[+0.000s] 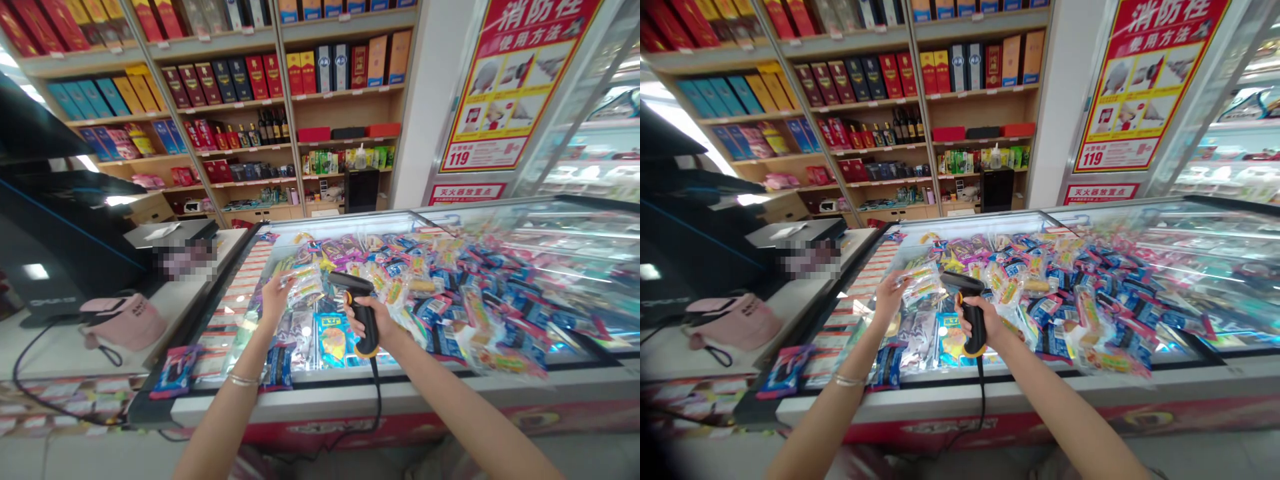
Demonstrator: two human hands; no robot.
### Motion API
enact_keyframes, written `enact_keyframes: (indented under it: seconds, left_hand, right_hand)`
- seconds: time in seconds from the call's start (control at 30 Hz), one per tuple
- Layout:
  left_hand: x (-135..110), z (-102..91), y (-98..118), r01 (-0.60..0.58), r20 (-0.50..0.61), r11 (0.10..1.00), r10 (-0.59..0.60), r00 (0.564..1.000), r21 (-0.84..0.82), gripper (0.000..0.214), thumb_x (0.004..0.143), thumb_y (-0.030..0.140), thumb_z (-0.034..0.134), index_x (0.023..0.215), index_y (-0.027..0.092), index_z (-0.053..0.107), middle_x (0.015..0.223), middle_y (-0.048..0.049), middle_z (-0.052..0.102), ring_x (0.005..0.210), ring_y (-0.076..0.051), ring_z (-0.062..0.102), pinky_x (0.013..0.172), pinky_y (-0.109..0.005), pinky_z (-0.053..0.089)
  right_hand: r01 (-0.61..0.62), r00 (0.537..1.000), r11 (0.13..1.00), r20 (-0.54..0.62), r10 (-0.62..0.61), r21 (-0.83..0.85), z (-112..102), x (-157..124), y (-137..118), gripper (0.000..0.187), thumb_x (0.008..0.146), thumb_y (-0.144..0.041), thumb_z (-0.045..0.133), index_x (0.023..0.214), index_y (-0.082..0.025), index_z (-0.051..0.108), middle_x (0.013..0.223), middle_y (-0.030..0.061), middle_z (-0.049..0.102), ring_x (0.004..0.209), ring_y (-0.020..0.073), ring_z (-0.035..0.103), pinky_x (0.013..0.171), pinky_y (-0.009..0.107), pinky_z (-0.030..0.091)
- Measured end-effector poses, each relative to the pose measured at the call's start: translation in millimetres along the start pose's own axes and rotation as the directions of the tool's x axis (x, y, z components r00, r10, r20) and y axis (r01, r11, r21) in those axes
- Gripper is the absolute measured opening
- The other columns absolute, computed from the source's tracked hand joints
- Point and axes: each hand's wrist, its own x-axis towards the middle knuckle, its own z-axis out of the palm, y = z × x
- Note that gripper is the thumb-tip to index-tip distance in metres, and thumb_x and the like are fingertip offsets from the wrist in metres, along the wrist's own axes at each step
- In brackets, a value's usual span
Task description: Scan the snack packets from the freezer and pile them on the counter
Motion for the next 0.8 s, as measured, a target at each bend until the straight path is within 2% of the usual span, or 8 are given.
enact_keyframes:
  seconds: [0.13,0.27,0.43,0.53,0.6,0.63,0.7,0.8]
  left_hand:
    - [-1.5,-0.9,0.8,0.006,-0.103,0.999,-0.011,0.995,-0.049,0.022,0.068,0.031,0.073,0.087,0.021,0.067,0.087,-0.0022,0.070,0.092,-0.022,0.064,0.082,-0.030,0.052]
    - [-0.2,-0.7,-4.0,0.060,-0.138,0.983,-0.085,0.987,-0.175,0.024,0.067,0.031,0.073,0.087,0.021,0.063,0.083,-0.0008,0.068,0.087,-0.020,0.066,0.075,-0.028,0.054]
    - [6.6,-4.6,-11.2,0.033,-0.198,0.982,-0.070,0.978,-0.187,0.026,0.066,0.032,0.072,0.086,0.019,0.060,0.088,-0.0016,0.068,0.083,-0.019,0.067,0.073,-0.029,0.055]
    - [10.1,-13.5,-8.0,-0.020,-0.320,0.997,-0.005,0.947,-0.076,0.025,0.071,0.032,0.067,0.090,0.018,0.061,0.091,-0.0031,0.069,0.082,-0.019,0.068,0.077,-0.032,0.055]
    - [10.4,-19.4,-3.5,-0.102,-0.344,0.986,0.143,0.928,0.135,0.023,0.078,0.031,0.061,0.098,0.019,0.062,0.098,-0.0045,0.070,0.091,-0.020,0.067,0.086,-0.034,0.052]
    - [10.0,-21.3,-1.9,-0.153,-0.292,0.955,0.226,0.929,0.253,0.024,0.081,0.028,0.057,0.103,0.020,0.063,0.105,-0.0051,0.070,0.098,-0.020,0.066,0.090,-0.034,0.050]
    - [9.0,-22.0,-2.0,-0.250,-0.063,0.871,0.303,0.951,0.424,0.033,0.085,0.020,0.050,0.115,0.023,0.061,0.118,-0.0047,0.067,0.108,-0.020,0.063,0.096,-0.033,0.047]
    - [9.4,-17.9,-11.3,-0.312,0.284,0.768,0.176,0.943,0.559,0.052,0.080,0.007,0.047,0.127,0.026,0.054,0.121,-0.0034,0.066,0.106,-0.020,0.064,0.094,-0.032,0.048]
  right_hand:
    - [-0.008,1.000,1.000,-0.001,0.008,0.006,-0.6,-0.4,0.2,0.019,0.074,-0.032,0.058,0.085,-0.017,0.057,0.064,-0.0032,0.053,0.037,0.0056,0.040,0.033,0.019,0.032]
    - [-0.010,1.000,1.000,0.011,0.010,0.019,-1.2,-0.8,0.5,0.019,0.074,-0.032,0.058,0.085,-0.017,0.055,0.064,-0.0031,0.052,0.037,0.0056,0.040,0.033,0.019,0.032]
    - [-0.015,0.999,0.999,0.033,0.014,0.030,-0.9,-1.6,0.2,0.018,0.075,-0.031,0.057,0.086,-0.017,0.055,0.064,-0.0027,0.053,0.037,0.0056,0.039,0.033,0.019,0.032]
    - [-0.015,0.999,0.999,0.045,0.013,0.035,-1.1,-1.9,0.7,0.016,0.076,-0.030,0.057,0.086,-0.017,0.054,0.065,-0.0026,0.054,0.037,0.0057,0.040,0.033,0.018,0.033]
    - [-0.013,0.999,0.999,0.052,0.011,0.036,-1.1,-2.1,1.2,0.016,0.077,-0.030,0.057,0.085,-0.017,0.055,0.065,-0.0025,0.055,0.037,0.0056,0.040,0.033,0.018,0.033]
    - [-0.011,0.999,0.999,0.053,0.009,0.036,-1.0,-2.2,1.4,0.015,0.077,-0.030,0.057,0.085,-0.017,0.055,0.065,-0.0024,0.055,0.038,0.0055,0.041,0.033,0.018,0.033]
    - [-0.013,0.999,0.999,0.048,0.011,0.032,-0.8,-2.3,1.7,0.015,0.077,-0.030,0.057,0.084,-0.017,0.055,0.064,-0.0023,0.055,0.037,0.0054,0.041,0.034,0.018,0.034]
    - [-0.023,0.999,0.999,0.035,0.022,0.031,-0.4,-2.6,1.4,0.016,0.076,-0.031,0.058,0.082,-0.016,0.055,0.063,-0.0024,0.055,0.037,0.0055,0.042,0.033,0.018,0.034]
